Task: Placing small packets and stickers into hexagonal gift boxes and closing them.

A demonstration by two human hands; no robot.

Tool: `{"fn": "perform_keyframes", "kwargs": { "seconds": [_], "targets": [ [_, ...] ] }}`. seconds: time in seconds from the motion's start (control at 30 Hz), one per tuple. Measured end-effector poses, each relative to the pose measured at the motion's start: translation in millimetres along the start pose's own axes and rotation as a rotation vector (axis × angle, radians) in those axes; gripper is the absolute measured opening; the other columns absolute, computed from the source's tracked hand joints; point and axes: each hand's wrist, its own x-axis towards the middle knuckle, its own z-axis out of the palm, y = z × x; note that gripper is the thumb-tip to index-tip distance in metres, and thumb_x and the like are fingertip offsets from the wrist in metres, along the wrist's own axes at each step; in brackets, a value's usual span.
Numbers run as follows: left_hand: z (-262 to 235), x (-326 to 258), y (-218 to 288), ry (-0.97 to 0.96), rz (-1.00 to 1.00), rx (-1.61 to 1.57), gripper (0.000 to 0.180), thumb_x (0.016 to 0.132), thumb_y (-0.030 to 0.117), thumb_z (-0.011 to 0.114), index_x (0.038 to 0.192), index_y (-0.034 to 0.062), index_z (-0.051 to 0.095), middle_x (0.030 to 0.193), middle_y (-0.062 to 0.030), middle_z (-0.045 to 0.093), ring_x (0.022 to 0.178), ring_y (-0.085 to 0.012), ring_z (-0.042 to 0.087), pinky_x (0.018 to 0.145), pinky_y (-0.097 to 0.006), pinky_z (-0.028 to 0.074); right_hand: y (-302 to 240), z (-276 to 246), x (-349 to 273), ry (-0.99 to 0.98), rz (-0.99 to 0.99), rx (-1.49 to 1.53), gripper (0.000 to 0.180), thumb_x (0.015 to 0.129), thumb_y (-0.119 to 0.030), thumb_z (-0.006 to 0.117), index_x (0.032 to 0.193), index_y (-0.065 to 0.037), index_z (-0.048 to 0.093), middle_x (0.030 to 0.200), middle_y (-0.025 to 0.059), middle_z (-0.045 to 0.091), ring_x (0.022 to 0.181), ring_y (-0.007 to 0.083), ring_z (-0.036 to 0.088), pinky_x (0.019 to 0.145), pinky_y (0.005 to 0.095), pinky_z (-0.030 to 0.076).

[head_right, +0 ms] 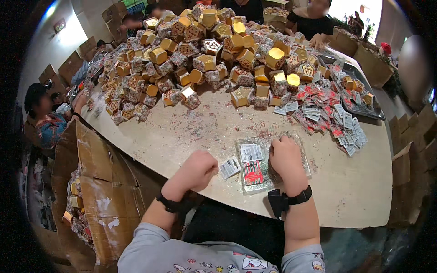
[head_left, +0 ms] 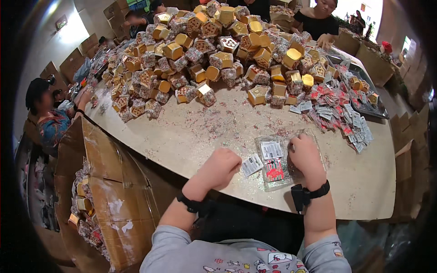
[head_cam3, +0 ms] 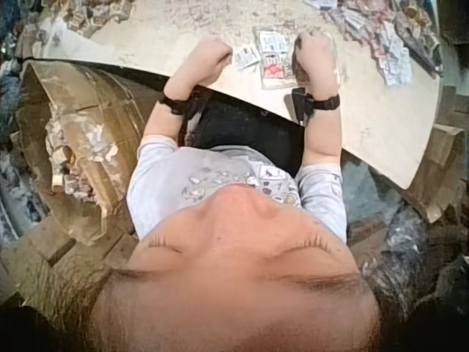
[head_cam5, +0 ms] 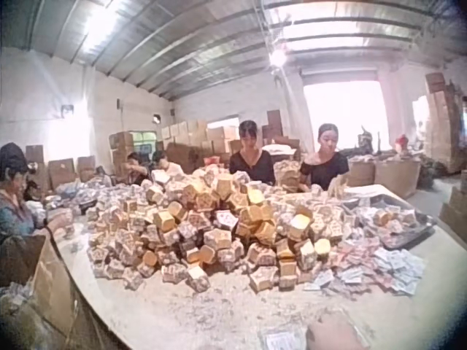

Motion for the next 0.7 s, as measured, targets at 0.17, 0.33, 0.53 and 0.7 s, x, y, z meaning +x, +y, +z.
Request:
{"fn": "perform_keyframes", "kwargs": {
  "seconds": [0.17,0.33,0.53,0.7],
  "targets": [
    [-32.5,31.2,6.8,-0.124,0.022,-0.072,0.015,0.074,0.008,0.066,0.087,0.0048,0.059,0.084,-0.0129,0.058,0.086,-0.0335,0.055,0.075,-0.041,0.044,6.5,5.2,-1.0,0.02,0.01,0.022,0.01,0.076,-0.012,0.063,0.08,-0.003,0.064,0.086,0.0161,0.059,0.088,0.0342,0.057,0.076,0.0434,0.049],
    [-15.1,14.1,0.5,-0.366,0.119,0.082,0.029,0.071,0.015,0.073,0.095,0.0066,0.059,0.093,-0.012,0.058,0.09,-0.0337,0.055,0.078,-0.042,0.045,0.8,-1.0,0.6,-0.003,0.025,0.001,0.011,0.076,-0.013,0.062,0.08,-0.003,0.065,0.086,0.0158,0.06,0.088,0.0337,0.058,0.075,0.0436,0.049],
    [9.2,-5.0,-2.0,-0.214,0.102,0.165,0.017,0.075,0.014,0.068,0.084,0.0073,0.056,0.084,-0.0101,0.056,0.082,-0.0305,0.055,0.07,-0.039,0.045,0.2,1.3,-0.7,-0.02,0.051,0.005,0.011,0.076,-0.012,0.062,0.083,-0.003,0.064,0.087,0.0162,0.059,0.091,0.0344,0.056,0.08,0.0429,0.048],
    [3.3,-1.9,-4.0,-0.272,0.233,0.334,0.014,0.076,0.017,0.065,0.083,0.0083,0.055,0.081,-0.0078,0.055,0.079,-0.0285,0.055,0.068,-0.038,0.045,3.0,4.8,-0.8,0.004,0.031,-0.017,0.011,0.076,-0.012,0.062,0.082,-0.004,0.065,0.088,0.0154,0.061,0.09,0.0333,0.059,0.077,0.0434,0.049]
  ]
}}
